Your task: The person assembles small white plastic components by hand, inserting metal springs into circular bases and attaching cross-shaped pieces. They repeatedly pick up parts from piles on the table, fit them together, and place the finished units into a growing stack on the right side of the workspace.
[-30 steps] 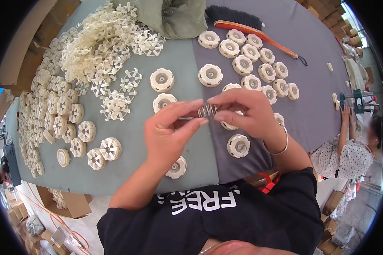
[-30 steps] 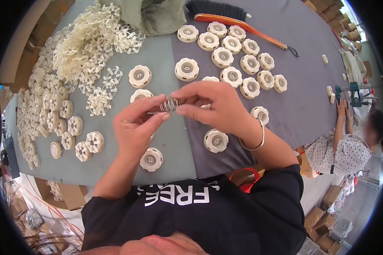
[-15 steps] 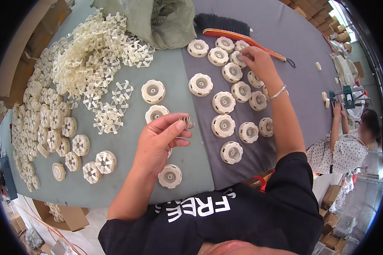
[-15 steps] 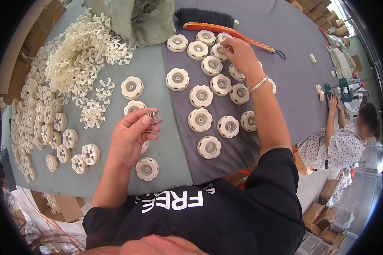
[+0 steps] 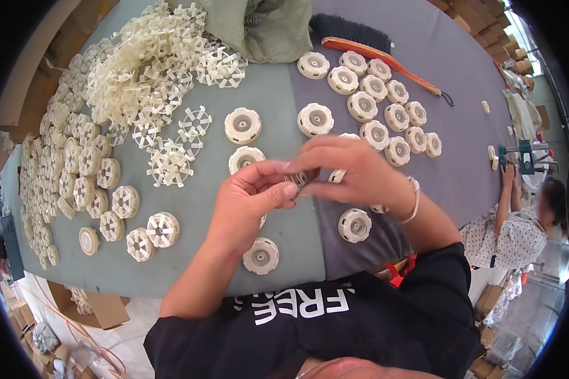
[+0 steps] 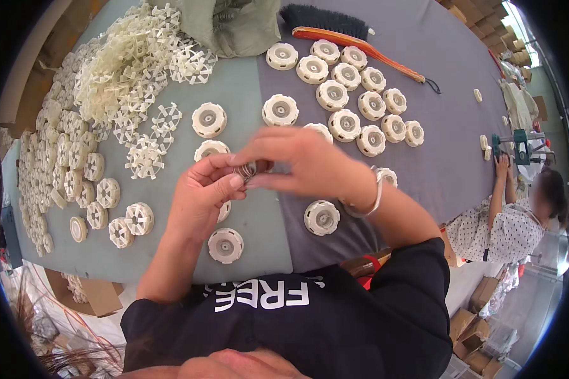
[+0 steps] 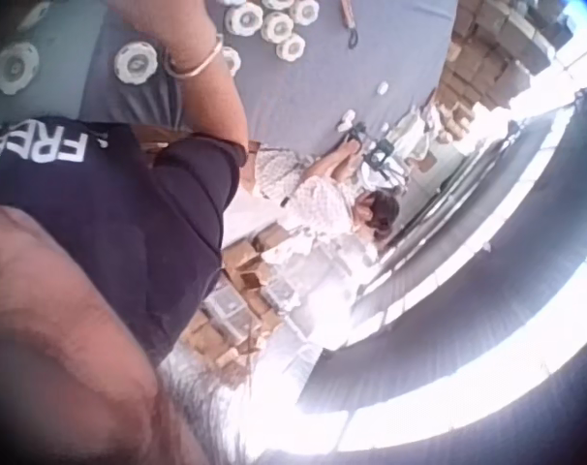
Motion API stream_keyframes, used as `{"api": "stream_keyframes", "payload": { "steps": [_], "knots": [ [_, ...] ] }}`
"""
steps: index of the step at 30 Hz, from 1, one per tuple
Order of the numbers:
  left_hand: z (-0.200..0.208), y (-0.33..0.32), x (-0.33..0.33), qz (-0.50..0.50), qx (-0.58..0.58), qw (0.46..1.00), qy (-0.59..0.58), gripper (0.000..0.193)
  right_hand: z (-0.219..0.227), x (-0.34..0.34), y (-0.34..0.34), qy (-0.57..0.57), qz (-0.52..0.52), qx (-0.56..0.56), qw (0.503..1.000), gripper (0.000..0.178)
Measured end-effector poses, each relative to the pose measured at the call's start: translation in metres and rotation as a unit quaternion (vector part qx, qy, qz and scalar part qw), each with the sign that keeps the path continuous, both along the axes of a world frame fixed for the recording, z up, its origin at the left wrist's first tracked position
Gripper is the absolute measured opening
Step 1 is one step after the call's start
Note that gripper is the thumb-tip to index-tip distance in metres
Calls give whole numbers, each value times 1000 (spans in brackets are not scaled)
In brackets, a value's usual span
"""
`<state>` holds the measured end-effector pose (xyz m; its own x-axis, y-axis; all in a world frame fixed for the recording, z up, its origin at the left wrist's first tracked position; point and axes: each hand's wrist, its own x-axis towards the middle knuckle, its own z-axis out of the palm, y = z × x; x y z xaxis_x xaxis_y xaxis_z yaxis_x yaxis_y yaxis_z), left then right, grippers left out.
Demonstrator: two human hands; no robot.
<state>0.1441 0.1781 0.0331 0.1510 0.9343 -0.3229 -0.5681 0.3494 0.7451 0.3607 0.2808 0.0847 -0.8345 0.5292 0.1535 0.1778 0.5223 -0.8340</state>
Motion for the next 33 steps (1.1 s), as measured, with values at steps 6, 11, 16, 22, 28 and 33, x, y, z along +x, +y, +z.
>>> {"api": "stream_keyframes", "payload": {
  "steps": [6, 11, 16, 22, 28, 33],
  "knots": [
    [-1, 1, -3, -24, 59, 987, 148, 34, 8, -6, -6, -19, 16, 128, 991, 28],
    [9, -1, 2, 35, 51, 990, 127, 29, 3, 7, 33, -56, -127, 145, 980, 22],
    [5, 1, -3, 27, 96, 977, 188, 26, -35, 54, 122, -142, -290, 280, 904, 16],
    [6, 0, -10, 45, 82, 974, 207, 23, -48, 56, 143, -184, -301, 230, 907, 18],
    [1, 7, -23, 119, 114, 938, 304, 24, -53, 57, 150, -180, -301, 191, 917, 21],
    [8, 17, -67, 151, 187, 599, 764, 39, -21, 69, 130, -57, -322, 302, 896, 20]
  ]
}}
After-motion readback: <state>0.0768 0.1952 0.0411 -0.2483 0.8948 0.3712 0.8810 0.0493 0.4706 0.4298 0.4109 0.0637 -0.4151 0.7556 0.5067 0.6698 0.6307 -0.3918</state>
